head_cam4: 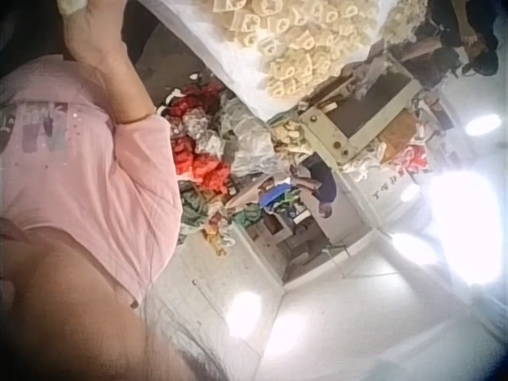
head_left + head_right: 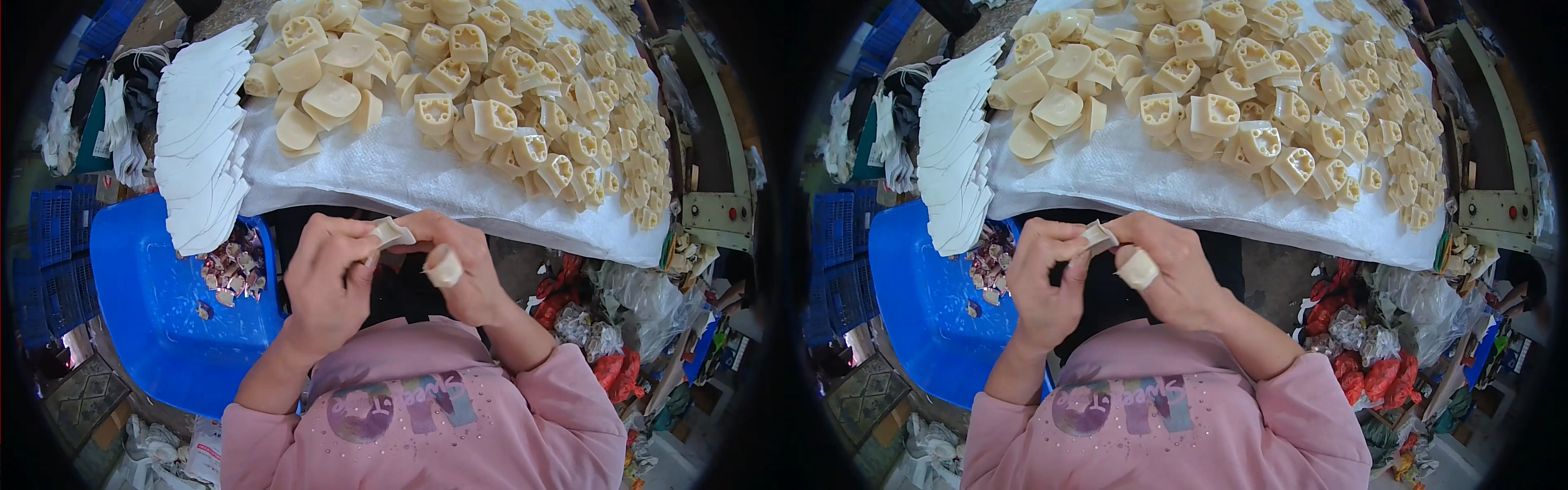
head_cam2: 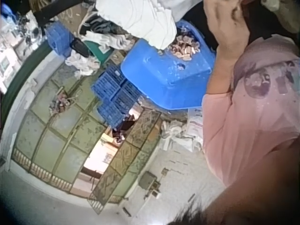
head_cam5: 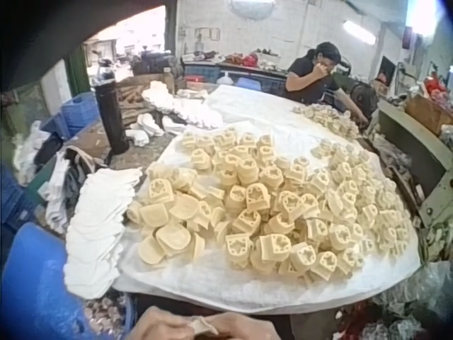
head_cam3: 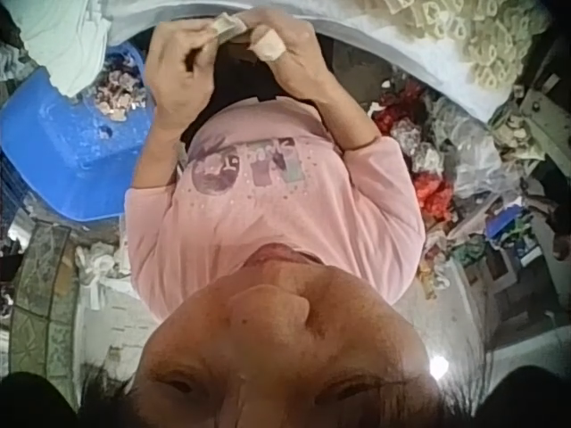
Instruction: Manually assembling and preparing rubber/plastic shoe sole components at a factory workbench.
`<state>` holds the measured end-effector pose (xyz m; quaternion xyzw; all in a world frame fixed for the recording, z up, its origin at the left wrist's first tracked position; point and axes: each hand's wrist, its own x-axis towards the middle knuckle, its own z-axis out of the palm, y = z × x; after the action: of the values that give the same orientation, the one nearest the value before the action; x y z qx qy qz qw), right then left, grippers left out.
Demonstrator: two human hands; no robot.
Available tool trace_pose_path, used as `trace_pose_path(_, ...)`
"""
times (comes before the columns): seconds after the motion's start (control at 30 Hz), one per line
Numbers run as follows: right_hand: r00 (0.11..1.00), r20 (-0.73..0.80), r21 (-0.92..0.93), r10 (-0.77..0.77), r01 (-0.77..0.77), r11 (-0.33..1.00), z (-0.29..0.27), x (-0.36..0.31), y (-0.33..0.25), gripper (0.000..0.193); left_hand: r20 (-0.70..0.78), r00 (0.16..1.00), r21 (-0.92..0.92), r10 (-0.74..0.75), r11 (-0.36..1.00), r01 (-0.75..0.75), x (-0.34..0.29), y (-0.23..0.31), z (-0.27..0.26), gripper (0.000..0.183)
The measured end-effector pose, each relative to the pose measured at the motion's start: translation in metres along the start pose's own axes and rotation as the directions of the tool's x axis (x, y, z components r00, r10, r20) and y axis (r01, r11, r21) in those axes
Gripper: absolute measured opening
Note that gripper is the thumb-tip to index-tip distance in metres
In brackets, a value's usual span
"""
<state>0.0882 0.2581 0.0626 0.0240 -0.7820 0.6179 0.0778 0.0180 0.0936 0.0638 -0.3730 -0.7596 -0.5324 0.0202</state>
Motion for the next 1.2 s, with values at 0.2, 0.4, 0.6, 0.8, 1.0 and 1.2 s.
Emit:
trace_pose_path(0.2,0.938,0.215,0.547,0.271,-0.346,0.763,-0.016,0.011,0.011,0.031,-0.018,0.98,-0.461,-0.197,0.872,0.166,-0.01,-0.004,0.009,0.015)
trace_pose_path(0.4,0.863,0.353,0.473,0.363,-0.499,0.726,-0.018,0.026,0.015,0.041,-0.02,0.996,-0.179,0.082,0.98,-0.084,-0.003,-0.003,0.011,0.023)
trace_pose_path(0.6,0.934,0.17,0.393,0.315,-0.358,0.847,-0.004,0.027,0.016,0.035,-0.043,0.998,-0.178,0.038,0.983,-0.045,-0.003,-0.005,0.011,0.02)
trace_pose_path(0.8,0.993,0.034,0.463,0.113,-0.116,0.879,-0.005,0.021,0.021,0.03,-0.13,0.882,-0.632,-0.454,0.723,0.279,-0.003,0.002,0.018,0.016)
trace_pose_path(1.0,0.988,-0.142,-0.001,-0.066,0.066,0.998,0.012,0.017,0.014,0.013,-0.029,0.874,-0.726,-0.485,0.611,0.315,-0.004,0.001,0.025,0.01)
trace_pose_path(1.2,0.996,-0.051,0.319,0.068,-0.048,0.947,0.005,0.024,0.016,0.013,-0.046,0.881,-0.663,-0.47,0.674,0.325,0.0,-0.001,0.022,0.007)
